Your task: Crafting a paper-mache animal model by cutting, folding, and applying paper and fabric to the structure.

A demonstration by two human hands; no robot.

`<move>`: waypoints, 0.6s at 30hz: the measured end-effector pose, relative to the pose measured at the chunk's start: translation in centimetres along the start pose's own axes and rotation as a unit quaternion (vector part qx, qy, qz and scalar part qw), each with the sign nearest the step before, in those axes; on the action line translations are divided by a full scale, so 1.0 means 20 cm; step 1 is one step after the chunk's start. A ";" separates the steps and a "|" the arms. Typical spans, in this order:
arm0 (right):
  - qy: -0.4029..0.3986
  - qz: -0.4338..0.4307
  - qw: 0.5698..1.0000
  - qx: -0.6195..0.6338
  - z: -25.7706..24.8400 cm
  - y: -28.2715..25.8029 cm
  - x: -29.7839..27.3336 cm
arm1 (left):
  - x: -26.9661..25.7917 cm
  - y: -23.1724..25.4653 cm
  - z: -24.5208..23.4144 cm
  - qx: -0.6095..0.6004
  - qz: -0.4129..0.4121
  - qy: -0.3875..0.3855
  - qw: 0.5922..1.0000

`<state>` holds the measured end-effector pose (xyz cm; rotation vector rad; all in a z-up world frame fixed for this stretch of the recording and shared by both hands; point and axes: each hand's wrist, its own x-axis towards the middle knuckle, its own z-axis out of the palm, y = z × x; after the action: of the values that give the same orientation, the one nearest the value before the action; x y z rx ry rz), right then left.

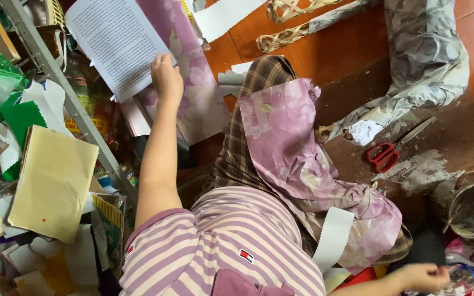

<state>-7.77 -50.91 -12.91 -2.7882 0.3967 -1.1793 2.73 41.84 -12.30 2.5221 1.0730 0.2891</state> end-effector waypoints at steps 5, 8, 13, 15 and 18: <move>-0.129 0.043 0.990 0.032 0.15 0.02 -0.09 | 0.09 -0.22 0.27 0.147 -0.064 -0.023 0.987; -0.182 0.094 0.973 0.101 0.14 0.01 -0.12 | 0.12 -0.27 0.29 0.204 0.022 0.009 0.979; -0.208 0.125 0.963 0.114 0.14 0.02 -0.12 | 0.18 -0.36 0.26 0.197 0.117 0.027 0.973; -0.179 0.085 0.975 0.098 0.14 0.04 -0.12 | 0.21 -0.43 0.23 0.146 0.122 0.065 0.980; -0.175 0.075 0.978 0.089 0.14 0.03 -0.11 | 0.12 -0.31 -0.01 0.028 0.137 0.115 0.984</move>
<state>-7.30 -51.01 -16.48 -2.6784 0.4347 -0.6394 0.34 47.64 -14.62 2.7376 0.8176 0.6482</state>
